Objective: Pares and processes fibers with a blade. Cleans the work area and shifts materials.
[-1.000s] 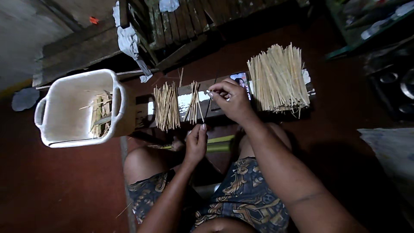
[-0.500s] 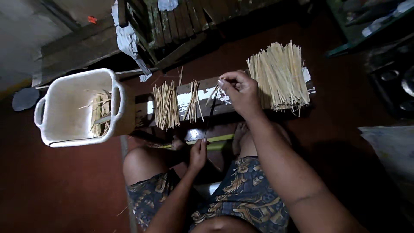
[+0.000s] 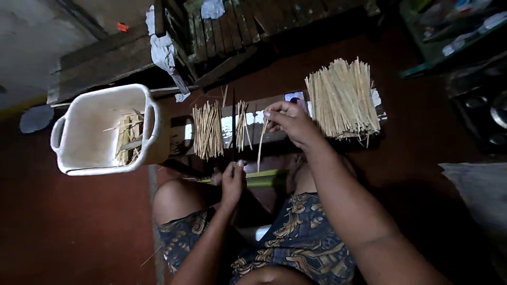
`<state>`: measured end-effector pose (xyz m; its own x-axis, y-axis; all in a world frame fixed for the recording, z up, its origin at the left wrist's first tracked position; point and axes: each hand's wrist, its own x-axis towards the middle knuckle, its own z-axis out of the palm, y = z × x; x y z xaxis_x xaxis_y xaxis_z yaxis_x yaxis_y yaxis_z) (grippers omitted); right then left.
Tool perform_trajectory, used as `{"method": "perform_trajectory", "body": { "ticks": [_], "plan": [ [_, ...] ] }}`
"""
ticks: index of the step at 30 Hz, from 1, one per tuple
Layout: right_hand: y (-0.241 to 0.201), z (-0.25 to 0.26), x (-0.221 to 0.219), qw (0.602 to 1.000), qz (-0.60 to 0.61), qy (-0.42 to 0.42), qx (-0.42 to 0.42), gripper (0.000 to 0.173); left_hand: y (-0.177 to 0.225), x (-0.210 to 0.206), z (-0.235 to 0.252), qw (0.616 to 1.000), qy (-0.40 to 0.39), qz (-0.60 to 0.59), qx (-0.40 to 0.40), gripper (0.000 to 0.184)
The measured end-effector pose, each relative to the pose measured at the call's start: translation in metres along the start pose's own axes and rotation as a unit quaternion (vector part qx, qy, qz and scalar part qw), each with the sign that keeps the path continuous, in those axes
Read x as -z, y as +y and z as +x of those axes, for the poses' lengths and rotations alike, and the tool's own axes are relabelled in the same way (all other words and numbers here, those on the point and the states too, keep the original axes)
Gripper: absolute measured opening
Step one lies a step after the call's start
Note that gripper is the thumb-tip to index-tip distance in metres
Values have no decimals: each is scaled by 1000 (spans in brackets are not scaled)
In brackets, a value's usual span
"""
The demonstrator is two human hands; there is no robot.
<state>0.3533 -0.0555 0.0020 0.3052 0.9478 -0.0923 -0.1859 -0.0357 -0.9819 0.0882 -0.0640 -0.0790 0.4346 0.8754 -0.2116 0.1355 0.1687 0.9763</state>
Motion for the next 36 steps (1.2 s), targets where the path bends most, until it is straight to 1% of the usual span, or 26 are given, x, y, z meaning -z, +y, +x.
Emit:
{"method": "perform_trajectory", "body": {
  "ticks": [3, 7, 10, 12, 14, 16, 18, 20, 21, 23, 27, 28, 30, 31, 32, 33, 34, 35, 36],
  "plan": [
    [6, -4, -17, 997, -10, -62, -54, 21, 15, -4, 1, 999, -35, -40, -7, 33],
    [8, -13, -35, 991, -52, -90, -85, 17, 21, -13, -1, 999, -38, -26, -8, 26],
    [17, -2, -34, 990, -51, -94, -91, 21, 18, -13, -2, 999, -23, -27, 1, 25],
    [23, 7, -29, 992, -62, -61, -93, 22, 13, -8, -3, 1000, -4, -18, 4, 25],
    [26, 15, -22, 987, -128, -14, -95, 20, 10, -2, -6, 1000, 9, -8, 9, 24],
    [38, 24, -15, 966, -239, 14, -101, 20, 6, 6, -9, 1000, 22, 4, 17, 24],
    [51, 29, -14, 932, -342, 7, -117, 22, 3, 13, -14, 999, 33, 9, 29, 25],
    [58, 31, -23, 913, -388, -5, -128, 20, -1, 19, -19, 998, 47, 10, 42, 26],
    [60, 32, -29, 913, -389, -6, -125, 20, -4, 21, -21, 998, 52, 11, 44, 26],
    [61, 35, -41, 926, -362, -1, -108, 19, -7, 25, -24, 997, 62, 12, 50, 26],
    [65, 41, -57, 951, -301, 18, -70, 26, -14, 26, -29, 996, 80, 8, 40, 24],
    [65, 40, -62, 963, -263, 16, -51, 33, -15, 26, -29, 996, 82, 9, 38, 24],
    [60, 39, -71, 989, -148, -4, -17, 55, -14, 25, -29, 995, 87, 15, 36, 24],
    [57, 39, -73, 992, -125, -8, 0, 59, -12, 25, -28, 995, 87, 17, 36, 26],
    [55, 39, -73, 992, -128, -7, 17, 58, -9, 26, -26, 995, 90, 13, 37, 26],
    [53, 37, -73, 989, -146, -8, 31, 49, -5, 27, -24, 995, 93, 3, 43, 28],
    [51, 32, -73, 983, -177, -13, 47, 37, 0, 30, -22, 994, 94, -14, 54, 29],
    [48, 24, -73, 974, -216, -31, 66, 27, 7, 32, -19, 992, 96, -38, 69, 31],
    [44, 12, -75, 961, -254, -61, 91, 20, 15, 34, -14, 989, 97, -71, 87, 32]
  ]
}}
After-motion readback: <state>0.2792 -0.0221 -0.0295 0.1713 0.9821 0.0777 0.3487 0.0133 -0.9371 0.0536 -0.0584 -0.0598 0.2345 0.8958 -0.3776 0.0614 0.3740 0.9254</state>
